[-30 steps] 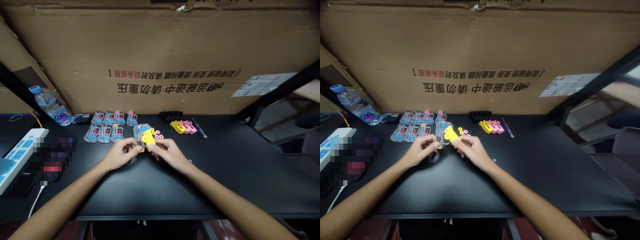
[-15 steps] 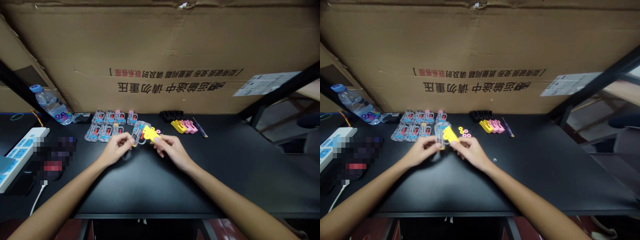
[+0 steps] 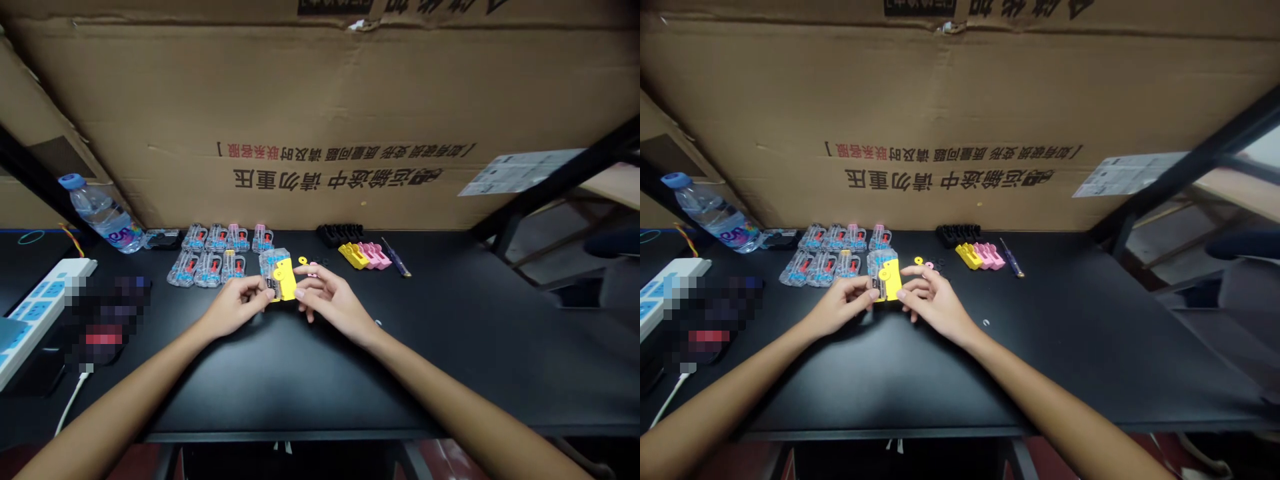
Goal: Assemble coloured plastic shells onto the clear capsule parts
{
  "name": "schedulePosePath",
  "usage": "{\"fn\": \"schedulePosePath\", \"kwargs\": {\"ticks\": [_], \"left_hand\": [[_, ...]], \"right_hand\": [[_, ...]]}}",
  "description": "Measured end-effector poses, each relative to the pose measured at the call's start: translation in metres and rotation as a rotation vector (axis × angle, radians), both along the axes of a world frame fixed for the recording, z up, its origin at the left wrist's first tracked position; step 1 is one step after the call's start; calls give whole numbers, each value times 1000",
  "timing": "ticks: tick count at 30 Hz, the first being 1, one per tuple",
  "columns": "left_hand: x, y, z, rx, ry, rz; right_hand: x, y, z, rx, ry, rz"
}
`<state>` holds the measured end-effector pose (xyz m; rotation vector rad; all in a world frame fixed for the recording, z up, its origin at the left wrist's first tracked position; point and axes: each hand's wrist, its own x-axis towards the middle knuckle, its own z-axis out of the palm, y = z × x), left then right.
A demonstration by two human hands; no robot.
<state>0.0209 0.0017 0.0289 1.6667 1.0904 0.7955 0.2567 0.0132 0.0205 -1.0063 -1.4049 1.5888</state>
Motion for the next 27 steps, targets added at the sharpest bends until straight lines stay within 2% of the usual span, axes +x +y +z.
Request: {"fn": "schedulePosePath", "kwargs": {"ticks": [7,18,20,24,27], "left_hand": [[0,1,-8,21,30,11],[11,2,-10,-38,-86,25],[10,2,-11,-37,-95,26],[8,4,-16,-69,-142,49],[7,7,-19,-93,-157,44]], "right_hand": [[-3,2,-4,-9,47,-11],[-5,3,-3,-19,104,-25],[-6,1,-2,-2,102,-3],[-10,-4,1,27,107,130],[-11,-4,-1,-6,130,130]]}}
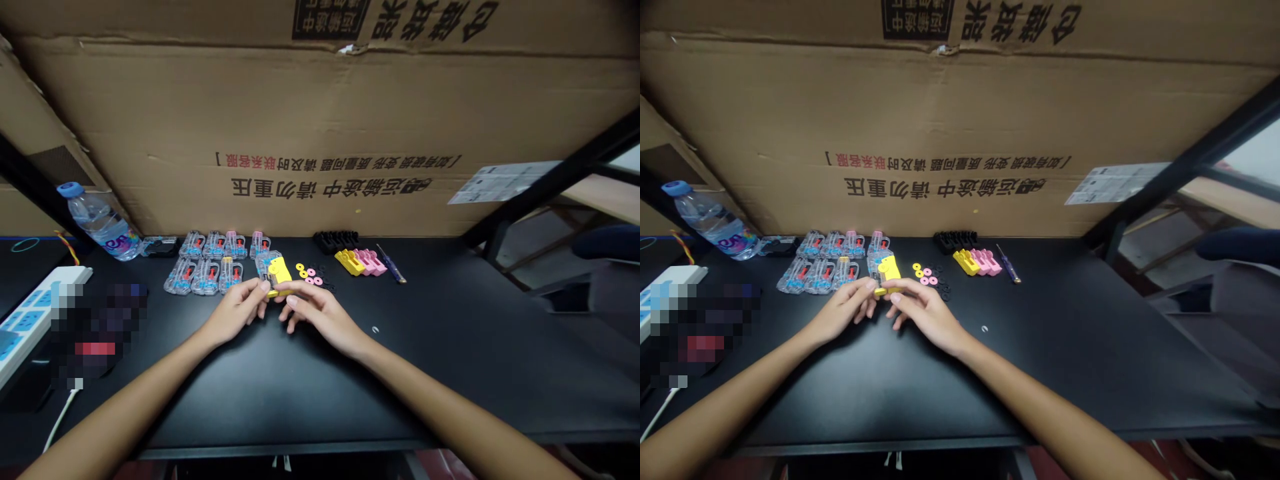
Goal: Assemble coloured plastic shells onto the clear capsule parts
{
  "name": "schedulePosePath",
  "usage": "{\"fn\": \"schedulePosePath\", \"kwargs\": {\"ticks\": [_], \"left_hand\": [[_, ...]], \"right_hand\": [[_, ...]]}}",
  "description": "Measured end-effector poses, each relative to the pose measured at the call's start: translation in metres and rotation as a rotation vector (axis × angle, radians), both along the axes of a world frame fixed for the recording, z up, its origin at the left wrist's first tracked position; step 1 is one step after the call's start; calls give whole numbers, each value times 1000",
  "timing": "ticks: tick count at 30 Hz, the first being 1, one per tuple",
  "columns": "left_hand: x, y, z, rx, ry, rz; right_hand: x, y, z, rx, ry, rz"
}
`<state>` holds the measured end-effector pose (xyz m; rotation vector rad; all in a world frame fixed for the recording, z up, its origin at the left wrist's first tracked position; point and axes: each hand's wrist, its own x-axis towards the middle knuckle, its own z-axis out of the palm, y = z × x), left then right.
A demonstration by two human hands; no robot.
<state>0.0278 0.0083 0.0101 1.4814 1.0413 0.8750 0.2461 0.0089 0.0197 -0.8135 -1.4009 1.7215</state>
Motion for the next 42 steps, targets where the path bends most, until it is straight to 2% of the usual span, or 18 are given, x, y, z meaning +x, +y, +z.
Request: {"fn": "schedulePosePath", "kwargs": {"ticks": [5,9,12,21,28,34,39,42], "left_hand": [[1,-2,1,-19,29,-47],[3,-5,0,39,88,-61],[5,-5,-2,70,114,-70],[4,-8,2,152,259,-118],[4,-9,3,183,325,-122],[3,-9,7,232,434,-151],[3,-10,10,229,462,-168],[2,-11,10,233,474,-173]], "right_hand": [[13,16,-2,-76,75,-159],[29,37,0,-188,87,-238],[35,52,1,-252,106,-262],[45,76,5,-283,84,-288],[49,82,7,-296,13,-294],[49,78,12,-279,43,-282],[58,83,12,-327,116,-363],[63,83,12,-288,113,-381]]}}
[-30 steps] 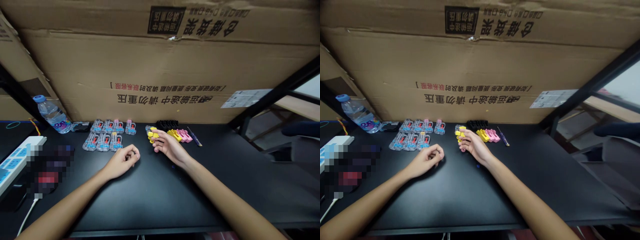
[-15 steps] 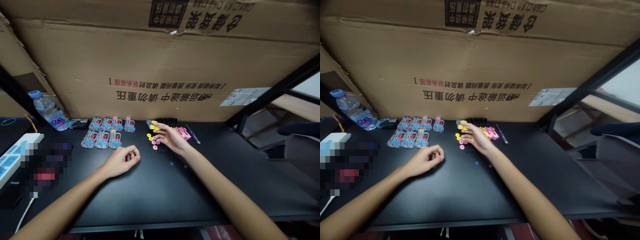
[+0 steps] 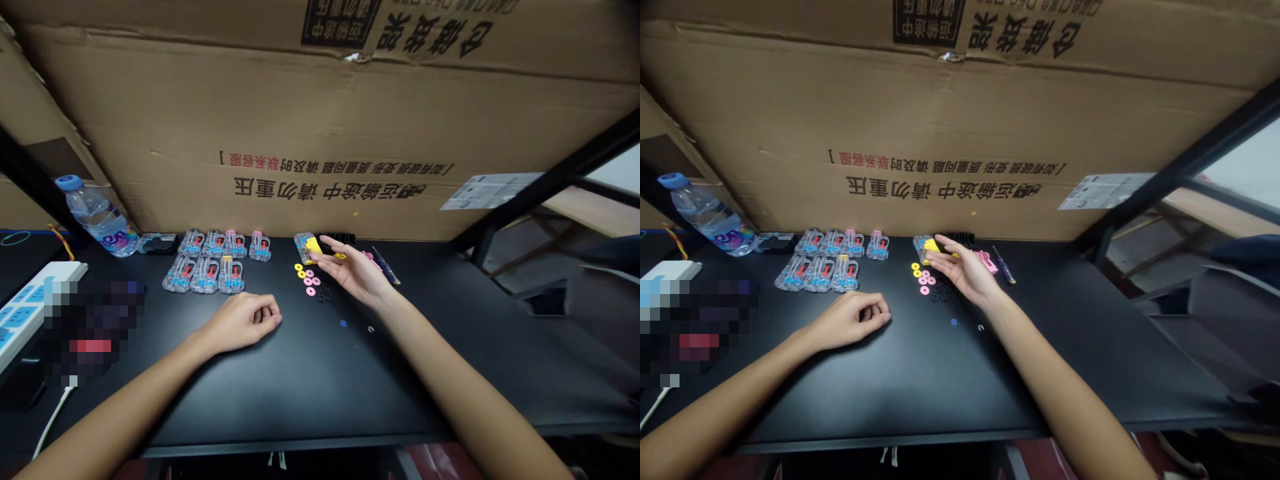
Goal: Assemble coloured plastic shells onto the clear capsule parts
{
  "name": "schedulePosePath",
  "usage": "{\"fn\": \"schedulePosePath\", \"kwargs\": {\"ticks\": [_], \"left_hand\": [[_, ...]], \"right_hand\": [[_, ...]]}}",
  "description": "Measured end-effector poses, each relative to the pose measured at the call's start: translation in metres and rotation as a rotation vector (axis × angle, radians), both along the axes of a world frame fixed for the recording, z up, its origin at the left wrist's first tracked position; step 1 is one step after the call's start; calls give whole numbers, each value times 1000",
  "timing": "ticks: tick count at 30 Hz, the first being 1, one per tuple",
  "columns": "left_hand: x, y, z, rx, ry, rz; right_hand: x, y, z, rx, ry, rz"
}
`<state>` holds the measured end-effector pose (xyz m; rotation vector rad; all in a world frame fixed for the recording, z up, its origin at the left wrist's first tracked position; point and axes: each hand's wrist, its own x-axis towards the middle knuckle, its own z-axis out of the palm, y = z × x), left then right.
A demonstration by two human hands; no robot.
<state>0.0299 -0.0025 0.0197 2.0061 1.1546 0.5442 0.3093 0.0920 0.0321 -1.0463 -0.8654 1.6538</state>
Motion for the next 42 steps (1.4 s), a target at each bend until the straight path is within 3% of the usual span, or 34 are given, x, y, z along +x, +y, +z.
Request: {"fn": "schedulePosePath", "kwargs": {"ticks": [4,8,11,14,21,24,27,30,34,38,42], "left_hand": [[0,-1,1,-3,-4,3],[0,-2,2,0,-1,2],[0,-1,1,0,-3,-3],[-1,0,0,4,-1,-8],[-1,-1,-1,30,-2,-38],[-5,0,12,220,28,-8],[-21,6,26,493,128,135],[-44,18,27,628,285,316],[-61,29,9,644,400,294],[-52,28,-5,592,354,220],[-35,19,-3,525,314,133]], "right_hand": [[6,-3,-4,193,-188,-55],[12,-8,-11,505,-660,-140],[12,-13,-13,720,-957,-51],[9,-18,-14,859,-1075,87],[2,-16,-29,868,-1046,180],[1,-15,-29,888,-1041,184],[4,-16,-24,953,-1107,130],[15,-13,-17,997,-1222,-48],[40,-6,-11,1011,-1377,-260],[58,-3,-8,953,-1529,-221],[58,-4,-11,909,-1636,-153]]}}
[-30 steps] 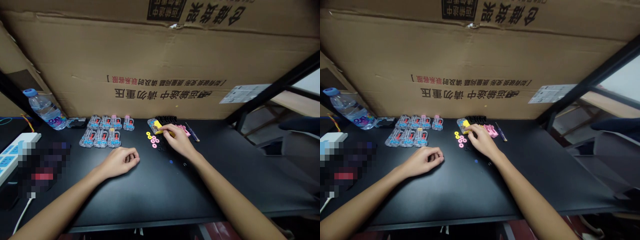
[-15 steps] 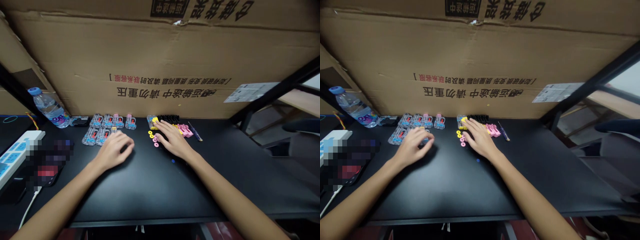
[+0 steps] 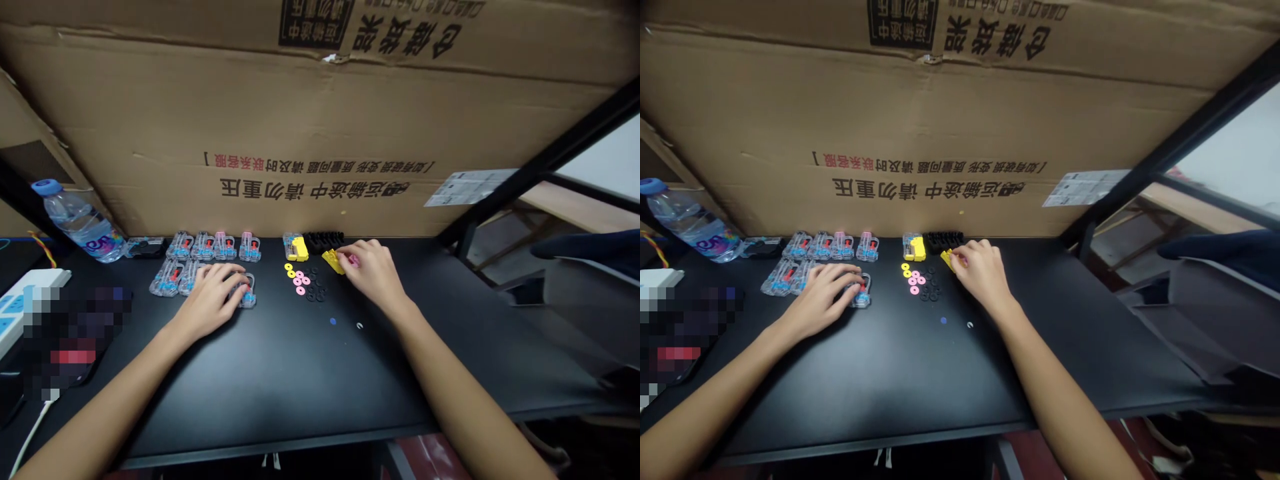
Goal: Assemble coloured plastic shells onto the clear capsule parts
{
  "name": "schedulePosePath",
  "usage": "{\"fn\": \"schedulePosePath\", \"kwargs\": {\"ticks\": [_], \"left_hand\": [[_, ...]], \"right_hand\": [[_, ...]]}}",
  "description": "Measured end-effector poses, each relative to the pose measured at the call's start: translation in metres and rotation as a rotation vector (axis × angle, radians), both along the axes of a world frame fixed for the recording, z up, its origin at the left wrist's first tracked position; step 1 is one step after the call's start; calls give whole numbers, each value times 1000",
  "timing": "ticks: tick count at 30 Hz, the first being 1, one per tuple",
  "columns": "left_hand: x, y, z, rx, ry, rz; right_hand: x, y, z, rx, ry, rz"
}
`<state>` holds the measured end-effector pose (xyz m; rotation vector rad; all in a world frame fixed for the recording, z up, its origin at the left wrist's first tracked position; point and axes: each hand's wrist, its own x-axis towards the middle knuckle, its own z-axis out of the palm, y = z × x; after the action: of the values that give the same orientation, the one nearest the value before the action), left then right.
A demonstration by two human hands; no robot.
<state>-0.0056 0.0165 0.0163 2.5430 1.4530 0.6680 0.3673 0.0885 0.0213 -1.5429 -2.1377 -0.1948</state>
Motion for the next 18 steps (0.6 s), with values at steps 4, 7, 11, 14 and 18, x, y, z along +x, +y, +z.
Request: {"fn": "schedulePosePath", "kwargs": {"ticks": [4,7,11,14,18], "left_hand": [[6,-4,3,-11,-3,-21],[3,-4,2,4,-5,-12],[-1,-1,0,7,-10,26],[1,-1,2,-10,-33,30],[10,-8,4,-39,-70,-37]], "right_hand": [[-5,2,-8,-7,-77,-4],[-6,2,-9,25,-80,-9],[-18,-8,5,62,186,-26],[-45,-26,17,-132,561,111],[-87,-51,15,-559,742,334]]}}
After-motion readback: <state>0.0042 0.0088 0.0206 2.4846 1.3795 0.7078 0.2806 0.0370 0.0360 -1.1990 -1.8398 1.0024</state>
